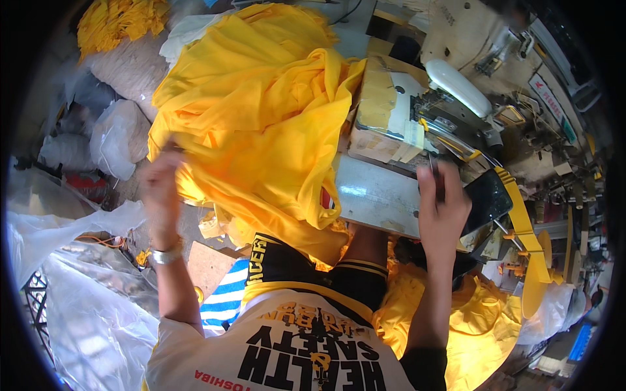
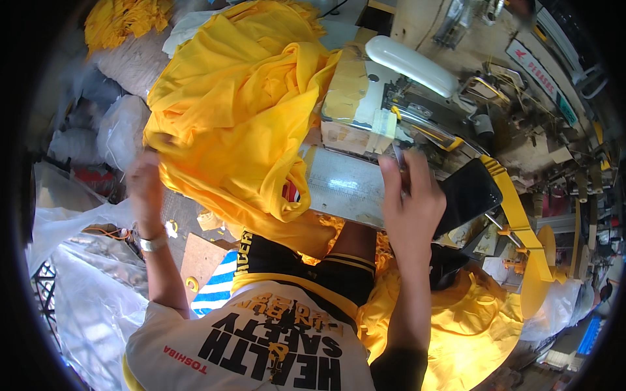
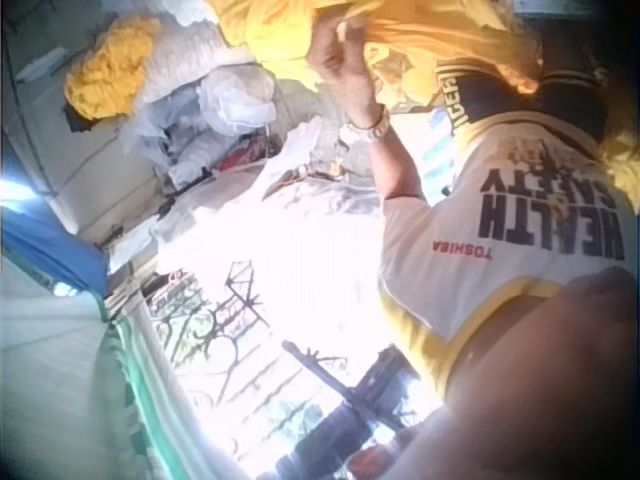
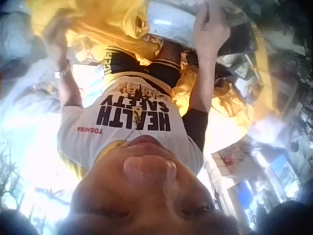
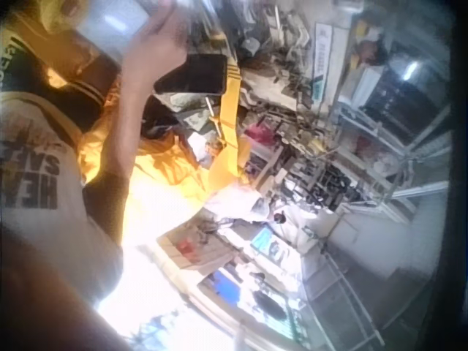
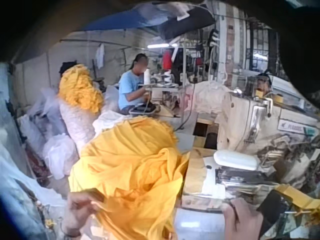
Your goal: The person prepares and assembles yellow textile garment components using a industrial sewing machine, handling fabric panels and small textile pieces by hand and with snips.
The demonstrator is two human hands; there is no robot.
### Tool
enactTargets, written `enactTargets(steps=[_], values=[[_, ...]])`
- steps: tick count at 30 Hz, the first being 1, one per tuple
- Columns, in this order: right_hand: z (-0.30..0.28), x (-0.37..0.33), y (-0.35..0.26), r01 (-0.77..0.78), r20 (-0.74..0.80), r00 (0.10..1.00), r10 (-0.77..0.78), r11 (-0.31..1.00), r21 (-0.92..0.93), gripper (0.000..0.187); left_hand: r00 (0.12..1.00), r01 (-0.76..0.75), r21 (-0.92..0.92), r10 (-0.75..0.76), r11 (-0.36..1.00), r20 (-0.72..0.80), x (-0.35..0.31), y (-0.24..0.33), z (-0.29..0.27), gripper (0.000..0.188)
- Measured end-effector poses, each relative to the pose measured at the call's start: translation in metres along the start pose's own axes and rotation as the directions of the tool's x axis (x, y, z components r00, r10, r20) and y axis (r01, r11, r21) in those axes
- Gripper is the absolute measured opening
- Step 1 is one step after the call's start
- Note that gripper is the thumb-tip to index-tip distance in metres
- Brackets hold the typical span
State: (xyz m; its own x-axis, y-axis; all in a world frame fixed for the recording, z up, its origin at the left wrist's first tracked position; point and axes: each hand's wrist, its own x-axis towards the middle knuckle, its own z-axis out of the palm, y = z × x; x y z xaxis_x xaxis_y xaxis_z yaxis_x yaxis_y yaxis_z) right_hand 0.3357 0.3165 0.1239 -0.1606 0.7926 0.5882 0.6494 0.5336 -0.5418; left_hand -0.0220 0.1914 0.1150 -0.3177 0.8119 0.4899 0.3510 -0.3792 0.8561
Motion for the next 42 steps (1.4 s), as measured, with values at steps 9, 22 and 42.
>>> enactTargets(steps=[9, 22, 42], values=[[0.055, -0.033, -0.001, -0.159, 0.169, 0.982, 0.088, 0.867, 0.472, 0.026, 0.955, -0.091, 0.083, 0.063, 0.992, 0.290, 0.097, -0.012, 0.088, 0.025], [0.042, -0.047, -0.020, -0.271, 0.333, 0.936, 0.115, 0.841, 0.469, 0.010, 0.979, -0.047, 0.551, -0.070, 0.833, 0.191, 0.122, -0.058, 0.186, 0.031], [0.165, 0.004, -0.099, 0.451, 0.464, 0.741, -0.485, 0.872, 0.192, 0.052, 0.954, -0.296, -0.603, 0.260, 0.741, -0.149, 0.088, 0.175, -0.029, 0.015]])
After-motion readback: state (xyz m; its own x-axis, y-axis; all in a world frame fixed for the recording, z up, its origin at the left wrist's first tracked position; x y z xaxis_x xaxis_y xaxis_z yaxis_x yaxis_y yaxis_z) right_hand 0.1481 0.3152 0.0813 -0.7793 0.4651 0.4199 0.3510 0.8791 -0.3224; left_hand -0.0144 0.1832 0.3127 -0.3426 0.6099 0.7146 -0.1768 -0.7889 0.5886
